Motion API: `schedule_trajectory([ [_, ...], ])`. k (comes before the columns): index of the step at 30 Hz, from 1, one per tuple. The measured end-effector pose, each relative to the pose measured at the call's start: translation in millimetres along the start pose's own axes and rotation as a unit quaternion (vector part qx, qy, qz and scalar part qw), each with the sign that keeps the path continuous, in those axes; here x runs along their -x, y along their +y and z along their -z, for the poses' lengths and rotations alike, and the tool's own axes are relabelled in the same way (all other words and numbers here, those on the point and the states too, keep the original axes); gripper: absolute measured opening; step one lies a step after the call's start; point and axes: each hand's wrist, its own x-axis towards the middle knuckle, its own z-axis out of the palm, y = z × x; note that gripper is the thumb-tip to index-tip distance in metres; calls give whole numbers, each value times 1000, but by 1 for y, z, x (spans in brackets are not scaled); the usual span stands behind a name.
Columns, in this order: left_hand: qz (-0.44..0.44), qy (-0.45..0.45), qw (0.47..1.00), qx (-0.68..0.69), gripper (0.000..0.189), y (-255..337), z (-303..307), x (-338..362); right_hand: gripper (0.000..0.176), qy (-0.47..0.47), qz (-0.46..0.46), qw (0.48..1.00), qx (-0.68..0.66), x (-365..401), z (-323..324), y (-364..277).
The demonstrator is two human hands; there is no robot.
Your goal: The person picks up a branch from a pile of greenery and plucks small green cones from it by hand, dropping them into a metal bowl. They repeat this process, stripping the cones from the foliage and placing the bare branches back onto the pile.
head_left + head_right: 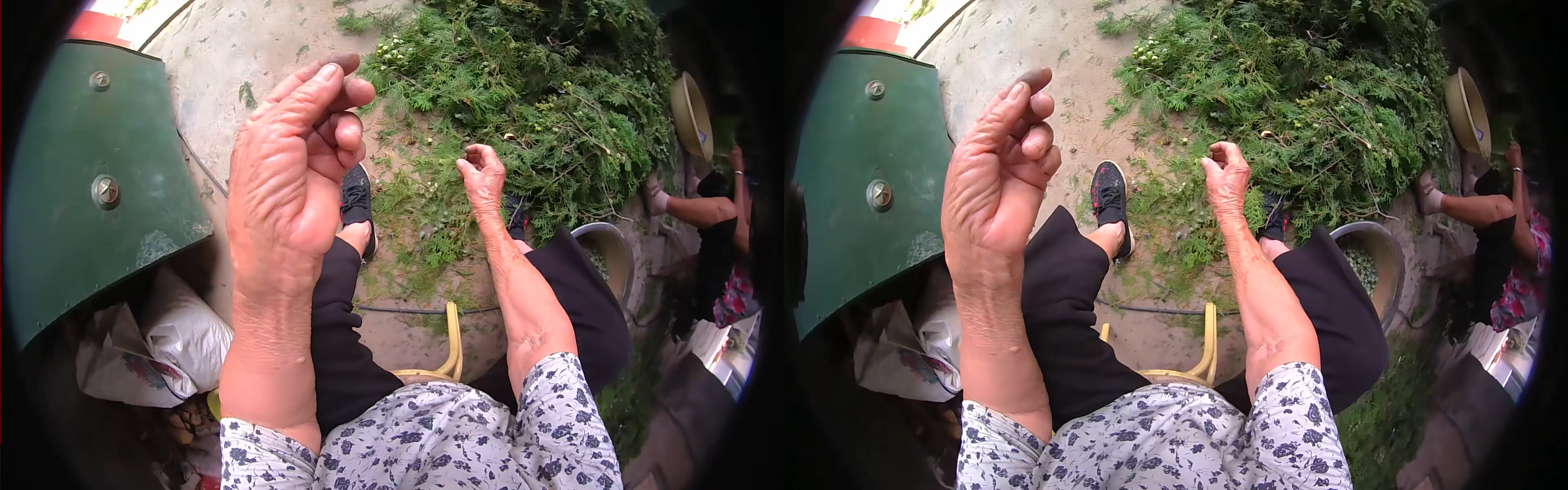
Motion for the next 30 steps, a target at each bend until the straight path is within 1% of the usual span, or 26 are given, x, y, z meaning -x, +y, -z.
schedule_trajectory([
  [1, 4, 0, 1000, -3, 25, -3, -2, 1, 30, -5, -12, 999, -45, -4, 11, -30],
  [2, 5, -3, 1000, -6, 25, -6, -4, 1, 32, 2, -54, 991, -119, -5, 20, -59],
  [4, 17, 8, 1000, 1, 22, -11, -10, 5, 30, -5, -74, 972, -222, -10, 38, -98],
  [6, 37, 10, 999, -1, 21, -17, -15, 7, 29, -30, -76, 955, -286, -14, 53, -132],
  [7, 39, 10, 999, -16, 21, -22, -16, 7, 26, -51, -43, 956, -285, -13, 58, -151],
  [8, 41, 12, 999, -32, 20, -27, -17, 6, 19, -64, -12, 960, -271, -11, 61, -168],
  [11, 80, -14, 996, -29, 21, -37, -23, 5, 10, -84, 73, 963, -245, 10, 60, -221],
  [13, 115, -20, 993, -22, 24, -42, -30, 8, 12, -77, 185, 970, -135, 27, 54, -239],
  [15, 144, -12, 989, -18, 27, -43, -39, 11, 16, -79, 281, 956, -15, 42, 46, -253],
  [16, 121, -15, 993, -1, 23, -44, -40, 9, 19, -79, 315, 945, 44, 50, 41, -260],
  [17, 95, -51, 994, 30, 19, -42, -41, 7, 22, -96, 358, 926, 70, 55, 35, -264],
  [18, 71, -86, 992, 60, 16, -39, -41, 6, 24, -121, 368, 920, 62, 59, 30, -267],
  [19, 67, -86, 992, 56, 16, -39, -39, 3, 26, -138, 395, 904, 90, 62, 26, -267],
  [20, 38, -89, 994, 49, 15, -40, -37, -1, 28, -153, 421, 886, 118, 63, 25, -266],
  [21, 10, -92, 995, 41, 15, -40, -38, -2, 30, -187, 427, 871, 153, 65, 27, -268],
  [22, 9, -92, 995, 40, 15, -39, -38, -1, 30, -186, 427, 872, 152, 65, 29, -270],
  [24, -4, -60, 997, 47, 11, -35, -41, 2, 30, -219, 457, 841, 189, 66, 32, -273],
  [25, -30, -45, 998, 11, 10, -41, -37, -6, 25, -179, 448, 855, 190, 67, 35, -275],
  [26, -29, -47, 998, 10, 10, -43, -37, -6, 21, -110, 422, 888, 145, 69, 37, -280],
  [28, -67, -57, 994, -62, 17, -41, -40, -1, 18, -12, 393, 914, 105, 58, 49, -284],
  [29, -64, -73, 990, -105, 19, -51, -32, -9, 18, -1, 376, 922, 96, 50, 53, -284],
  [30, -60, -78, 989, -107, 19, -52, -34, -8, 19, -15, 340, 938, 67, 46, 56, -283],
])
